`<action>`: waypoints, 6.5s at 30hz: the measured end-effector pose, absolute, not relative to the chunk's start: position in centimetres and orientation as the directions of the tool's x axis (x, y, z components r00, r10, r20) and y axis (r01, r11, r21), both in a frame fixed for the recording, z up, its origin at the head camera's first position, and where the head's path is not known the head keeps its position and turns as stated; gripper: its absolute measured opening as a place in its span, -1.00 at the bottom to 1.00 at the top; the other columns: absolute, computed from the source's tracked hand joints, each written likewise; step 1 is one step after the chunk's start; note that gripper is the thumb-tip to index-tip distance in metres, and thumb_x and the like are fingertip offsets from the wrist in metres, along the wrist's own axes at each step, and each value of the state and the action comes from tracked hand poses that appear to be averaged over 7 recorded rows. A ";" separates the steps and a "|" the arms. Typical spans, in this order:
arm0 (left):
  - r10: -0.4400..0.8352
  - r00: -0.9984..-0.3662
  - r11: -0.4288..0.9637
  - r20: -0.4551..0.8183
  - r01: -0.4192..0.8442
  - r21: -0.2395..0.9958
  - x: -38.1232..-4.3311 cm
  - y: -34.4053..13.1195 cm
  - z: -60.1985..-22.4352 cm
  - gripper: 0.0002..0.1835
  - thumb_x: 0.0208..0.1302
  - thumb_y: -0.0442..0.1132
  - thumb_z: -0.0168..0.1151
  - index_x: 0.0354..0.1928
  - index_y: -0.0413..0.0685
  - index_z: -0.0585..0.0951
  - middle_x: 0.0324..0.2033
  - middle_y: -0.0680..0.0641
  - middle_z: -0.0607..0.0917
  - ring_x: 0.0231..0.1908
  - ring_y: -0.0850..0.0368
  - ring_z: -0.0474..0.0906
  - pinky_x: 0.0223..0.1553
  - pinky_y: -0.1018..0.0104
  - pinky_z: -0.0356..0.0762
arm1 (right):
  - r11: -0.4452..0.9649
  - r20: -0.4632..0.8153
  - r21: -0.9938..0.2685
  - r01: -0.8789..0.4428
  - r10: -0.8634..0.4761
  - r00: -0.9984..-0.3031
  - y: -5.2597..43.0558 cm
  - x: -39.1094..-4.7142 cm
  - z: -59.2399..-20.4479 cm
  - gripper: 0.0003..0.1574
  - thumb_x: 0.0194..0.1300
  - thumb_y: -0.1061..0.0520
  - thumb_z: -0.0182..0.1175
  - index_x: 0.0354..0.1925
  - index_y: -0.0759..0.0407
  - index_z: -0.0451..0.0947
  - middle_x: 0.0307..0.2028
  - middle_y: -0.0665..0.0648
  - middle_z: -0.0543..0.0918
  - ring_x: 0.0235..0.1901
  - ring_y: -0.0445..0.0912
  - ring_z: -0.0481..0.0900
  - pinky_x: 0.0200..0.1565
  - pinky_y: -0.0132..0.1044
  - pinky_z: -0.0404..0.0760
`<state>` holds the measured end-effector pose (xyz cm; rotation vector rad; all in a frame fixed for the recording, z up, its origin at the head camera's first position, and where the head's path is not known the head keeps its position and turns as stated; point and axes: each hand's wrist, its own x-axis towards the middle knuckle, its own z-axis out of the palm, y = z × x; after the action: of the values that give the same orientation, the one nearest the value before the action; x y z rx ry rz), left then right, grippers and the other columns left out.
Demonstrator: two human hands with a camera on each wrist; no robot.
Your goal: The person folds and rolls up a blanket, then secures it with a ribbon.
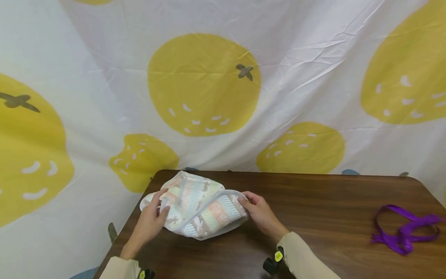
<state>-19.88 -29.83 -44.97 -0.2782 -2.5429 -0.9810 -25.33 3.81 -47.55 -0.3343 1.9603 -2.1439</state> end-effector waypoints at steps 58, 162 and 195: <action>0.223 -0.923 0.315 0.314 0.373 0.873 -19.7 -10.0 -38.2 -0.47 0.34 -0.43 0.10 0.31 0.09 0.37 -0.21 -0.16 0.62 -0.56 0.24 0.60 -0.61 0.45 0.47 | 0.534 0.432 -0.580 -0.616 -0.439 -0.787 7.4 -15.6 -40.0 -0.18 0.14 -0.15 0.40 0.25 0.26 0.49 -0.26 0.09 0.78 -0.26 -0.12 0.73 -0.26 -0.26 0.67; 0.107 -0.993 0.832 0.044 0.114 0.542 -23.7 -21.3 -45.6 -0.41 0.34 -0.19 0.26 0.34 -0.29 0.37 0.21 -0.37 0.50 0.23 -0.32 0.42 0.22 -0.21 0.39 | 0.833 0.144 -0.501 -0.235 -0.188 -0.972 25.1 -20.8 -46.1 -0.17 0.31 -0.01 0.27 0.34 0.43 0.24 0.20 0.64 0.33 0.15 0.60 0.24 0.01 0.50 0.32; -0.058 -0.998 0.593 -0.029 -0.058 0.803 -27.4 -23.5 -46.4 -0.40 0.38 -0.40 0.12 0.43 -0.12 0.25 -0.23 -0.19 0.64 -0.36 0.06 0.54 -0.33 0.27 0.50 | 0.606 -0.057 -0.796 0.014 -0.053 -0.997 32.4 -20.7 -47.9 -0.35 0.43 0.29 0.06 0.39 0.42 0.15 0.08 0.61 0.53 -0.18 0.07 0.68 -0.32 -0.27 0.61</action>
<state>-27.36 -23.49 -46.42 0.1019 -2.8036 -1.4124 -20.74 32.42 -47.91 -0.0336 2.7474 -1.3622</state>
